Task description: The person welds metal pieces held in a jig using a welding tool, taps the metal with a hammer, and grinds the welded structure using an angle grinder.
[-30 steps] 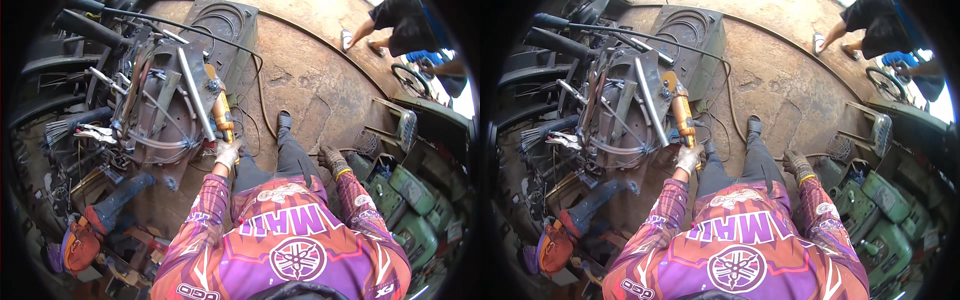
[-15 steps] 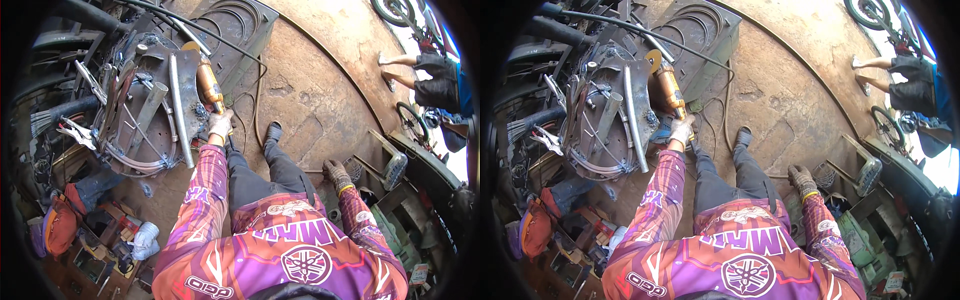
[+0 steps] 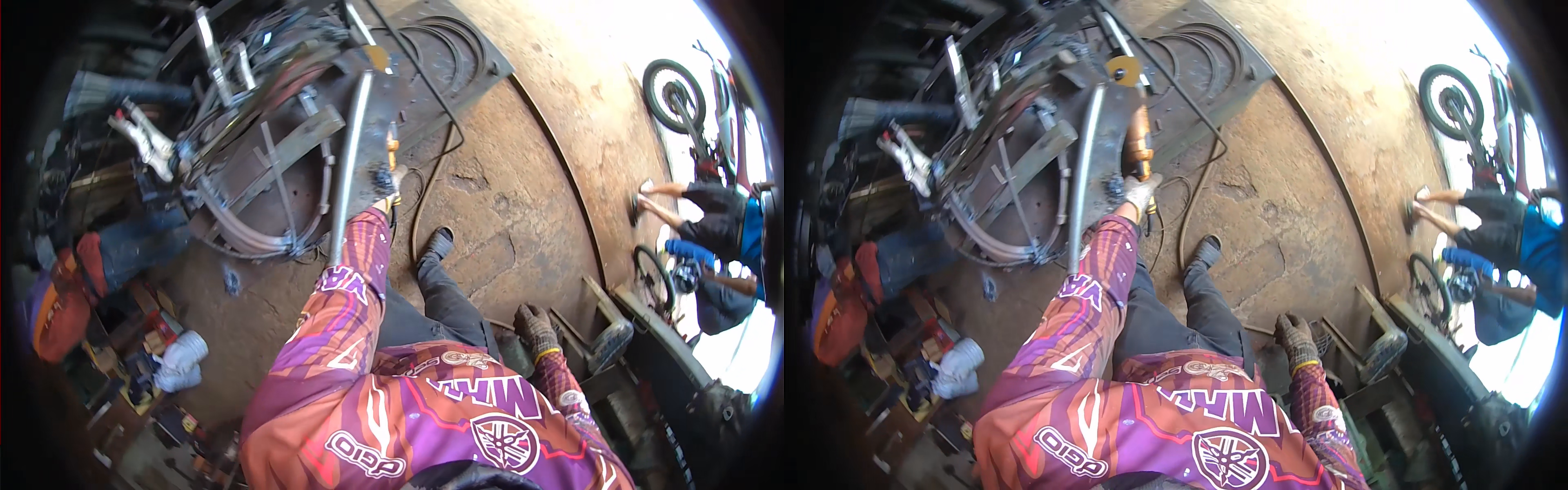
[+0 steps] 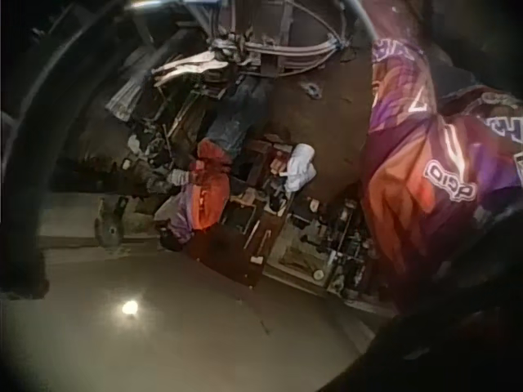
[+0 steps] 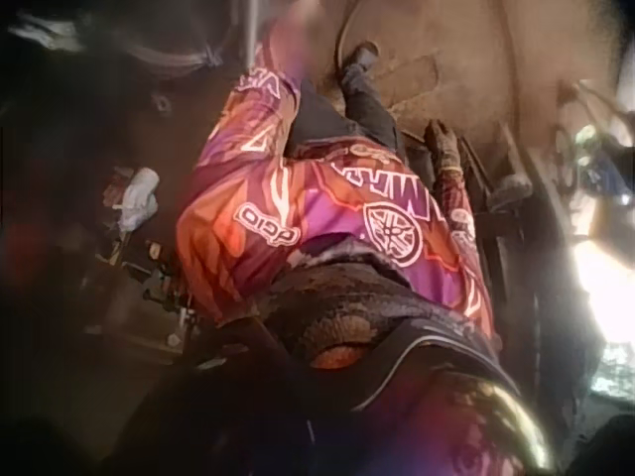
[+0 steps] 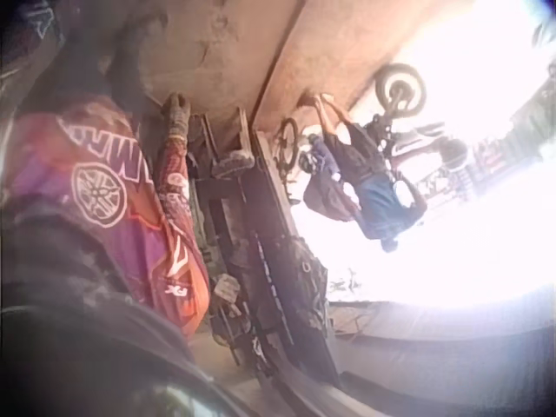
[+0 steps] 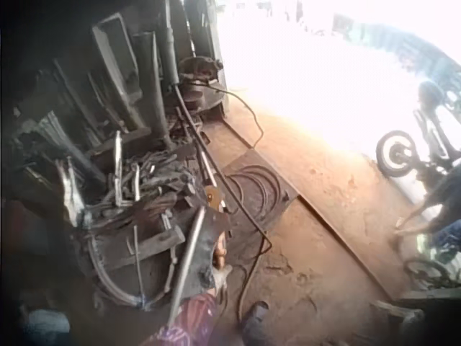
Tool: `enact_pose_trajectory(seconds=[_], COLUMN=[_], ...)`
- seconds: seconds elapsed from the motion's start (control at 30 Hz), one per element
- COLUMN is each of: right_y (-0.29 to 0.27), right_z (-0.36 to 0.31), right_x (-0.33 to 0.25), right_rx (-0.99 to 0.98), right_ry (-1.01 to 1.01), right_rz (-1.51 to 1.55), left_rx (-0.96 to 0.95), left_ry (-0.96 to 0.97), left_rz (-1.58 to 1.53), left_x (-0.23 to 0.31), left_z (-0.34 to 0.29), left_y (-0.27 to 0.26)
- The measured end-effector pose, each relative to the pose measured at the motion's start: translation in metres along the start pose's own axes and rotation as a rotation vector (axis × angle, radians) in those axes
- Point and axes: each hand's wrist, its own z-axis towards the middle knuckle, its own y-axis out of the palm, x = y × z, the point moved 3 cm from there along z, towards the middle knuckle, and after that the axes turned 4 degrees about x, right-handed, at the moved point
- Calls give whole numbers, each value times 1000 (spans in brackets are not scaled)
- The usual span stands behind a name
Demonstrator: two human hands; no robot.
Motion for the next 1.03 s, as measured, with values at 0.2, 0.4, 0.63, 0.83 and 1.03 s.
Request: enact_pose_trajectory(seconds=[0.2, 0.4, 0.63, 0.83, 1.03], right_y=[8, 43, 119, 211, 322], right_z=[1, 3, -13, -108, -208], right_x=[-7, -47, -111, -181, -233], right_rx=[-5, -87, -247, -73, -82], right_ry=[-38, -92, -369, -962, -1317], right_rz=[-17, -97, -201, -104, 213], left_rx=[19, 77, 182, 521, 354], left_ry=[1, 32, 91, 241, 171], left_rz=[-66, 180, -69, -139, -292], left_x=[-12, -32, -126, -88, -133], left_z=[-29, -120, -233, -242, -167], left_y=[3, -63, -211, -335, -381])
